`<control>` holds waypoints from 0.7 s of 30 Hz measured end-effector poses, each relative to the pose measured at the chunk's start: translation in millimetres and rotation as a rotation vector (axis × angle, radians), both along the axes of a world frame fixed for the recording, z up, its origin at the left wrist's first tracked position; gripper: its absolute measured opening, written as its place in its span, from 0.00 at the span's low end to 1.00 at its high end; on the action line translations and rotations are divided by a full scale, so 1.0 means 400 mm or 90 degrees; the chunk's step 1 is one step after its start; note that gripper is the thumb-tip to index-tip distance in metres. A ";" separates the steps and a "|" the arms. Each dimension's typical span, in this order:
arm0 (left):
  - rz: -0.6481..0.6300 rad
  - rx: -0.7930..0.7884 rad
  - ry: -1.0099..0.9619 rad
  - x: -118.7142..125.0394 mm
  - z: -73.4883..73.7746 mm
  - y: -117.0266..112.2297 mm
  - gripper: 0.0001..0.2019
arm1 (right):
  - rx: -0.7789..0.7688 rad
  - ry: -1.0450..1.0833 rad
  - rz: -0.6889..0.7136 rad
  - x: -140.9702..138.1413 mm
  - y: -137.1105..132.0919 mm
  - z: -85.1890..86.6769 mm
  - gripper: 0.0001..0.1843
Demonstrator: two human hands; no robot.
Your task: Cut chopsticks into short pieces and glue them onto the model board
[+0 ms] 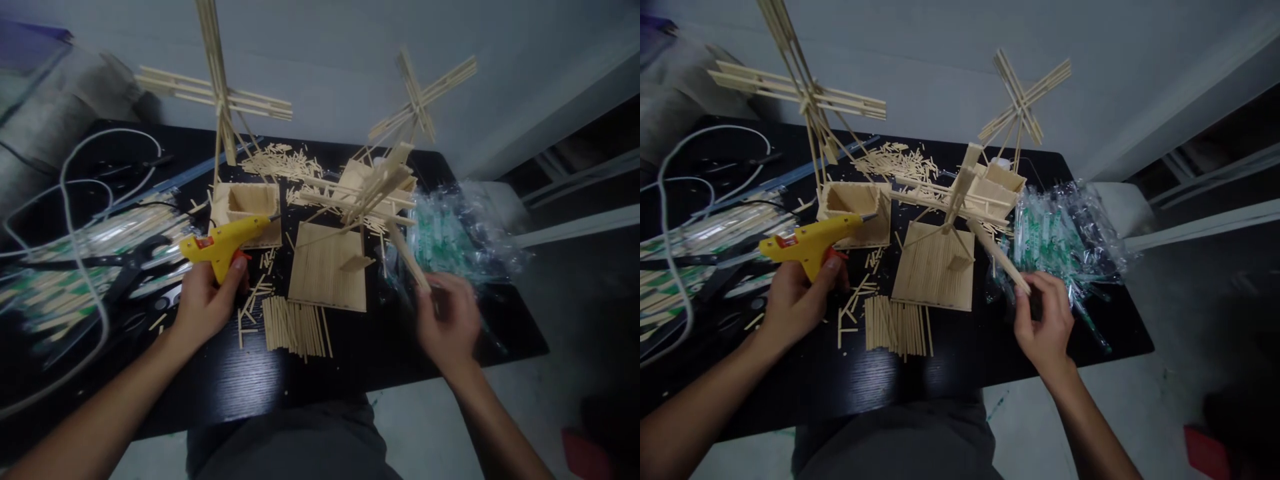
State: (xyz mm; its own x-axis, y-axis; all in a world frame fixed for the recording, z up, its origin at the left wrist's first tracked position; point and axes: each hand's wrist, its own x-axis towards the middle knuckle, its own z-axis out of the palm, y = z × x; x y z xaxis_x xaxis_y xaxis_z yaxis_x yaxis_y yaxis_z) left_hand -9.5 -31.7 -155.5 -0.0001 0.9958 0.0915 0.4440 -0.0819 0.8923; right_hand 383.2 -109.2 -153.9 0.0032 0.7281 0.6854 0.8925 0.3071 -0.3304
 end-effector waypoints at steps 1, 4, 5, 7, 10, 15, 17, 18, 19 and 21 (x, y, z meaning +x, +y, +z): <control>0.001 -0.002 -0.005 0.001 0.001 0.001 0.23 | 0.004 -0.020 -0.026 0.001 -0.008 -0.001 0.09; 0.018 -0.020 -0.034 0.000 0.009 0.003 0.20 | -0.010 -0.064 -0.054 -0.008 -0.037 -0.007 0.12; 0.022 -0.022 -0.042 -0.001 0.011 0.004 0.20 | -0.016 -0.073 -0.055 -0.012 -0.046 -0.008 0.14; 0.029 -0.016 -0.055 -0.004 0.015 0.007 0.20 | -0.027 -0.076 -0.067 -0.019 -0.062 -0.012 0.14; 0.038 -0.001 -0.064 -0.006 0.017 0.011 0.20 | -0.037 -0.056 -0.104 -0.018 -0.082 -0.020 0.13; 0.043 0.010 -0.064 -0.006 0.020 0.014 0.19 | -0.078 -0.081 -0.121 0.003 -0.097 -0.052 0.11; 0.041 0.010 -0.061 -0.007 0.021 0.015 0.20 | -0.102 -0.105 -0.124 0.007 -0.093 -0.066 0.10; 0.043 0.009 -0.060 -0.008 0.021 0.016 0.21 | -0.118 -0.112 -0.127 0.008 -0.089 -0.072 0.10; 0.047 0.007 -0.057 -0.008 0.021 0.016 0.22 | -0.134 -0.116 -0.129 0.008 -0.084 -0.077 0.10; 0.055 -0.003 -0.051 -0.010 0.021 0.018 0.23 | -0.160 -0.122 -0.128 0.004 -0.073 -0.081 0.11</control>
